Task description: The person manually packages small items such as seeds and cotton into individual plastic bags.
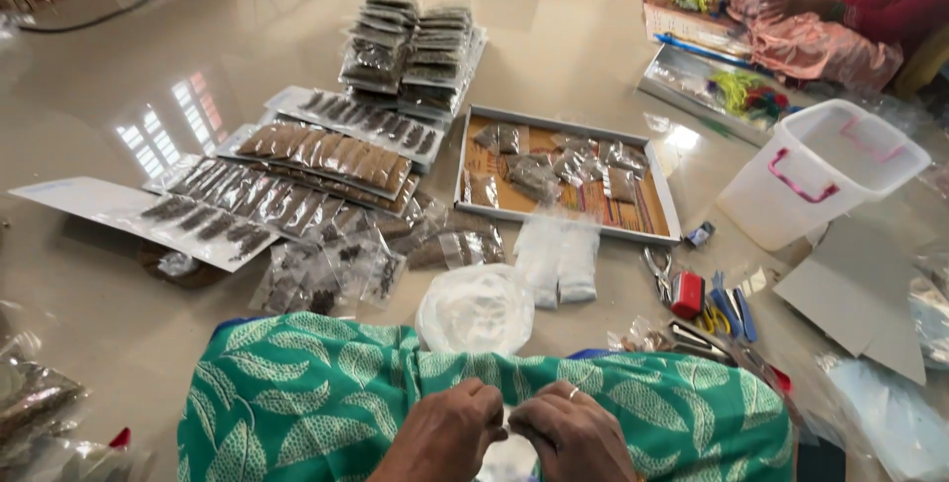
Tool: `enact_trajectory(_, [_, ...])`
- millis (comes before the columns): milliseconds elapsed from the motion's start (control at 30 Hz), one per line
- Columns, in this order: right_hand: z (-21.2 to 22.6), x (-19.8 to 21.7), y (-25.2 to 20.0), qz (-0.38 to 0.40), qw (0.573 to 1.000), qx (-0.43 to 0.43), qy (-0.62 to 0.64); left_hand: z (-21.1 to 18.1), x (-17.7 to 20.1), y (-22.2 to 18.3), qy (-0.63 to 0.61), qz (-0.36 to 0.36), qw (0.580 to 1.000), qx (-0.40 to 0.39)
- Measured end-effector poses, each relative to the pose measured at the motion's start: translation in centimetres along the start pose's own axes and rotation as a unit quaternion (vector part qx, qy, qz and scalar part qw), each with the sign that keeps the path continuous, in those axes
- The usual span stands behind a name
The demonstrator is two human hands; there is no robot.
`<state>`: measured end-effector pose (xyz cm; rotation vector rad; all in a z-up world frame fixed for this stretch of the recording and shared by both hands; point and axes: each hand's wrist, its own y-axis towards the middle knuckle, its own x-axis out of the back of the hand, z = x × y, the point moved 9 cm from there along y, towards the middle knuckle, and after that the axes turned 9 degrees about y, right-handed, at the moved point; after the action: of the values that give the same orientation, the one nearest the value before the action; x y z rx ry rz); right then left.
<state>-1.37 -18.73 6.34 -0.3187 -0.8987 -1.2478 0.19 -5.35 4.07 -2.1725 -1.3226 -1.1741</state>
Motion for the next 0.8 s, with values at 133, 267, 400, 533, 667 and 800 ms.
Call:
enact_trajectory(133, [-2.5, -0.8, 0.1, 0.000, 0.999, -0.049, -0.013, 1.2, -0.8, 0.5, -0.057, 0.003, 0.998, 0.025])
enact_trajectory(267, [-2.8, -1.1, 0.4, 0.009, 0.997, -0.079, 0.003, 2.0, -1.3, 0.4, -0.100, 0.013, 0.993, 0.063])
enact_trajectory(400, [-5.1, -2.4, -0.2, 0.010, 1.000, -0.003, 0.027, 1.8, -0.6, 0.9, -0.114, -0.013, 0.993, 0.030])
enact_trajectory(533, [-8.4, -3.0, 1.4, -0.054, 0.998, 0.024, 0.010, 7.3, -7.1, 3.8, -0.144, -0.037, 0.989, -0.025])
enact_trajectory(667, [-7.1, -1.3, 4.5, -0.079, 0.995, 0.059, 0.008, 11.0, -12.6, 5.9, -0.188, 0.018, 0.974, -0.127])
enact_trajectory(800, [-6.8, -1.0, 3.8, -0.087, 0.994, 0.062, 0.012, 8.9, -9.7, 4.3, -0.146, 0.018, 0.987, -0.057])
